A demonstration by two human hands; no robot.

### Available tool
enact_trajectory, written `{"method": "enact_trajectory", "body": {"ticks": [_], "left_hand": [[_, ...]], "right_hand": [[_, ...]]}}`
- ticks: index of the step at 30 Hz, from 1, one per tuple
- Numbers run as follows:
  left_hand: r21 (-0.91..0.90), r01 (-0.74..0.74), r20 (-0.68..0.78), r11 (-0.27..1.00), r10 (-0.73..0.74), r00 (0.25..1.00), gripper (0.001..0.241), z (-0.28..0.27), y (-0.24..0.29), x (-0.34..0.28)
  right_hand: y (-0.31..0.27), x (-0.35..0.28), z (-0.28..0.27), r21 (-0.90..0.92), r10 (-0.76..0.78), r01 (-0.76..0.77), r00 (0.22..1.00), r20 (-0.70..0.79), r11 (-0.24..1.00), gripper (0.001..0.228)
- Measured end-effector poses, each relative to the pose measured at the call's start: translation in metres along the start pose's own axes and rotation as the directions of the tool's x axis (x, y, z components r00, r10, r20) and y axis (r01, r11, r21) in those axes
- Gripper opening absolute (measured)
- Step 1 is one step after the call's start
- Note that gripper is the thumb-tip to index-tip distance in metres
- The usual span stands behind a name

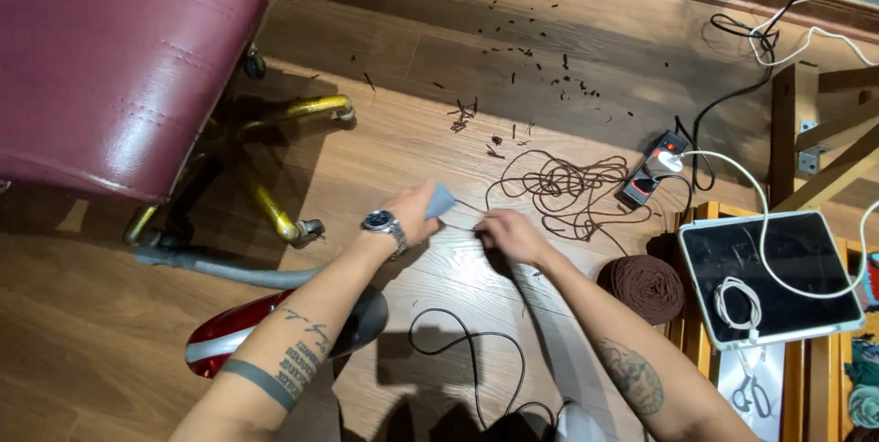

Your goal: The person uses a handheld vacuum to clean up loose yarn pieces from the floor. They remove the dustbin to clear a clog, then continue vacuuming and manually gathering remaining yarn strands into a ball.

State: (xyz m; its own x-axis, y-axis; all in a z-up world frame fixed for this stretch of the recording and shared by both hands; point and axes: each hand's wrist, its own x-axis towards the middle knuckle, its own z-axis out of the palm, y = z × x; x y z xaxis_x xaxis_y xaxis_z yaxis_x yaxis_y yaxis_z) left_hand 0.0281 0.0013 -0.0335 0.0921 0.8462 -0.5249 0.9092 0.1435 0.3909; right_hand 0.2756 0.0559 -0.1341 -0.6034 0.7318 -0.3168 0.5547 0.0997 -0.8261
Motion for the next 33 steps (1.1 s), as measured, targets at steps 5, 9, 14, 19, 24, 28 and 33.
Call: {"method": "enact_trajectory", "body": {"ticks": [5,9,14,19,24,28,33], "left_hand": [[-0.021,0.186,-0.113,0.982,-0.187,0.976,0.080,0.036,-0.087,0.045],[0.002,0.302,-0.130,0.953,-0.299,0.945,0.088,0.058,-0.131,0.052],[0.125,0.259,-0.165,0.958,-0.238,0.957,0.074,0.047,-0.097,0.047],[0.190,0.120,-0.160,0.974,-0.090,0.983,0.065,0.071,-0.067,0.064],[-0.070,-0.084,-0.021,0.994,0.082,0.996,0.066,0.050,-0.005,0.022],[-0.334,-0.144,0.060,0.932,0.173,0.983,0.090,0.002,0.051,-0.031],[-0.836,-0.281,-0.077,0.472,0.406,0.911,0.109,-0.020,0.079,-0.042]], "right_hand": [[0.161,-0.041,-0.049,-0.336,0.154,-0.314,0.891,-0.427,0.888,0.031],[0.047,-0.120,-0.042,-0.356,0.256,-0.373,0.907,-0.333,0.857,0.079],[0.048,-0.166,-0.055,-0.641,0.261,-0.538,0.838,-0.480,0.548,0.106],[0.109,-0.162,-0.052,-0.729,0.444,-0.587,0.790,-0.422,0.352,0.132],[0.120,-0.134,-0.063,-0.605,0.534,-0.615,0.774,-0.341,0.505,0.132],[-0.034,-0.135,-0.094,-0.110,0.476,-0.482,0.876,-0.074,0.869,0.105],[-0.152,-0.117,-0.115,0.486,0.272,-0.233,0.962,-0.010,0.842,0.091]]}}
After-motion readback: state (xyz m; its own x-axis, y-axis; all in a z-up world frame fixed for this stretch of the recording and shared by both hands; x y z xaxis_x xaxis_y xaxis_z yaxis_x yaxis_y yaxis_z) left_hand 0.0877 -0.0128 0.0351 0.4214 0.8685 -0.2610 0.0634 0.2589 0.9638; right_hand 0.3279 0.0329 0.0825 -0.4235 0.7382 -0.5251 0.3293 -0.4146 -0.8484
